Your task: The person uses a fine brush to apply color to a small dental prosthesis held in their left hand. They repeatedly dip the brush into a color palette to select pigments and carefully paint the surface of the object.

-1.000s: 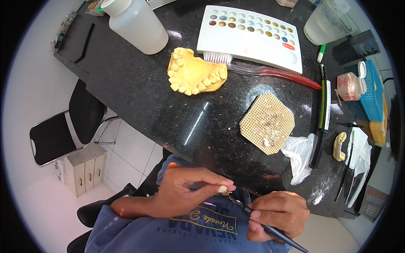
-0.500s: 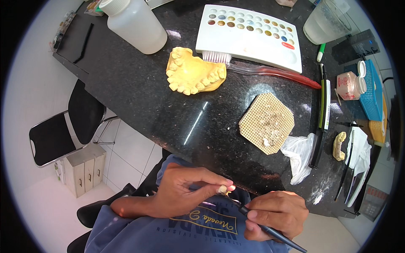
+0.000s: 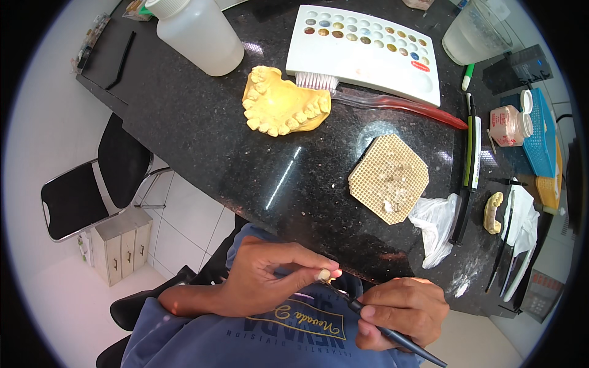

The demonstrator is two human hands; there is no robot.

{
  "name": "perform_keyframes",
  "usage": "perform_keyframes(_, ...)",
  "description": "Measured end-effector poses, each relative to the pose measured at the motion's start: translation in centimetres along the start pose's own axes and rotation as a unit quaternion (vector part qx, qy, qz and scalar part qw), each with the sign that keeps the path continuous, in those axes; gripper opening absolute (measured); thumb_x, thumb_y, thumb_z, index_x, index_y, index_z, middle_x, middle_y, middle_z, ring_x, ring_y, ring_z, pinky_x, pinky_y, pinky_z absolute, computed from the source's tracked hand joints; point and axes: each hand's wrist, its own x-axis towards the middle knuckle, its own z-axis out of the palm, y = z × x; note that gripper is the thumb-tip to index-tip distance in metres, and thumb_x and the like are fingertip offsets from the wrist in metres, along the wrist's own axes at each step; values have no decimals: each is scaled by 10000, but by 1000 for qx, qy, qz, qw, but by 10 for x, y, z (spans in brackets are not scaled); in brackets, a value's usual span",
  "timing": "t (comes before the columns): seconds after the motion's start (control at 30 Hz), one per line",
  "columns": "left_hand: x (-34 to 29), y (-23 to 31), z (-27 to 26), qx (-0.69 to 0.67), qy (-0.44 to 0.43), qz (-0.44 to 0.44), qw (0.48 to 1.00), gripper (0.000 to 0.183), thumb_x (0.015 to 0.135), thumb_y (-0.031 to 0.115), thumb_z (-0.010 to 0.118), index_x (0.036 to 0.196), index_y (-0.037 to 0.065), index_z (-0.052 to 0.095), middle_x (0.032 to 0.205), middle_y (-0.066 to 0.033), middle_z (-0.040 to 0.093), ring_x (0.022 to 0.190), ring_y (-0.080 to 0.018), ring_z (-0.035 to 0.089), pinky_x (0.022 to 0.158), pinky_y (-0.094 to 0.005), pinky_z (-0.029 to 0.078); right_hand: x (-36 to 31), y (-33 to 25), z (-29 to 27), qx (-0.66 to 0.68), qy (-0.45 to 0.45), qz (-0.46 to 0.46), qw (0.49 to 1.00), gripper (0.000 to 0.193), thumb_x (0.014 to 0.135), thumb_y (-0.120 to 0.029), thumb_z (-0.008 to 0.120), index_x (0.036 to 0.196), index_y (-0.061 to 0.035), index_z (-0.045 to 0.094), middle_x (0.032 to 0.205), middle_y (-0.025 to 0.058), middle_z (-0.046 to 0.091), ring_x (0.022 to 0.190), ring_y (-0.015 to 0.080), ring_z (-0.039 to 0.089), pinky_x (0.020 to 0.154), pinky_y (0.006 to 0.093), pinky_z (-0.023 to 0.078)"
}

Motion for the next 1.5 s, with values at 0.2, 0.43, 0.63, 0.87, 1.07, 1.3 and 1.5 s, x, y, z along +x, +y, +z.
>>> perform_keyframes(0.2, 0, 0, 0, -3, 0, -6, 1000, 132, 884, -2, 650, 1007, -26, 691, 969, -141, 723, 898, -178, 710, 763, -243, 579, -1, 0, 0, 5, 3, 0, 1000, 268, 685, -47, 780, 896, -27, 615, 721, 85, 636, 584, 202, 677, 495, 274, 572)
perform_keyframes(0.43, 2, 7, 1, 4, 7, -11, 1000, 91, 862, -45, 653, 948, -58, 679, 916, -191, 715, 894, -234, 712, 780, -291, 596, 0, 1, -1, 5, -11, 3, 1000, 274, 688, -52, 784, 901, -30, 613, 734, 84, 636, 591, 201, 679, 490, 273, 568)
perform_keyframes(0.63, 4, 10, 2, 5, 7, -18, 1000, 74, 850, -73, 651, 920, -73, 675, 888, -215, 712, 886, -260, 713, 786, -315, 602, 0, 0, -2, -2, -7, -2, 1000, 261, 690, -57, 774, 891, -34, 609, 734, 78, 633, 583, 196, 675, 485, 269, 563)
perform_keyframes(0.87, 2, 6, 2, -1, 15, -11, 1000, 64, 860, -66, 641, 913, -75, 676, 886, -223, 709, 884, -267, 713, 793, -325, 602, -2, 2, 2, 0, 14, -10, 1000, 220, 687, -61, 749, 856, -36, 611, 713, 73, 628, 560, 188, 665, 485, 270, 557)
perform_keyframes(1.07, -1, -4, 9, -82, 14, 6, 997, 113, 885, -40, 629, 991, -47, 670, 959, -168, 715, 904, -211, 708, 819, -295, 581, -3, 5, -1, 46, 74, -13, 996, 163, 701, -71, 736, 820, -21, 637, 695, 92, 641, 540, 184, 640, 449, 259, 525)
perform_keyframes(1.3, -1, -22, 7, -95, -16, 83, 992, 112, 911, -64, 576, 1010, -76, 626, 1011, -217, 689, 965, -267, 691, 875, -361, 573, -6, 5, 7, 63, 214, 8, 975, 132, 777, -110, 689, 837, 7, 680, 654, 98, 631, 490, 162, 608, 418, 249, 490)
perform_keyframes(1.5, -1, -21, 8, -108, -16, 82, 991, 117, 920, -51, 571, 1024, -77, 617, 1013, -225, 687, 972, -275, 687, 878, -358, 563, -8, 5, 5, 42, 243, -1, 969, 147, 773, -89, 666, 842, 41, 680, 658, 113, 635, 496, 151, 587, 430, 237, 471)
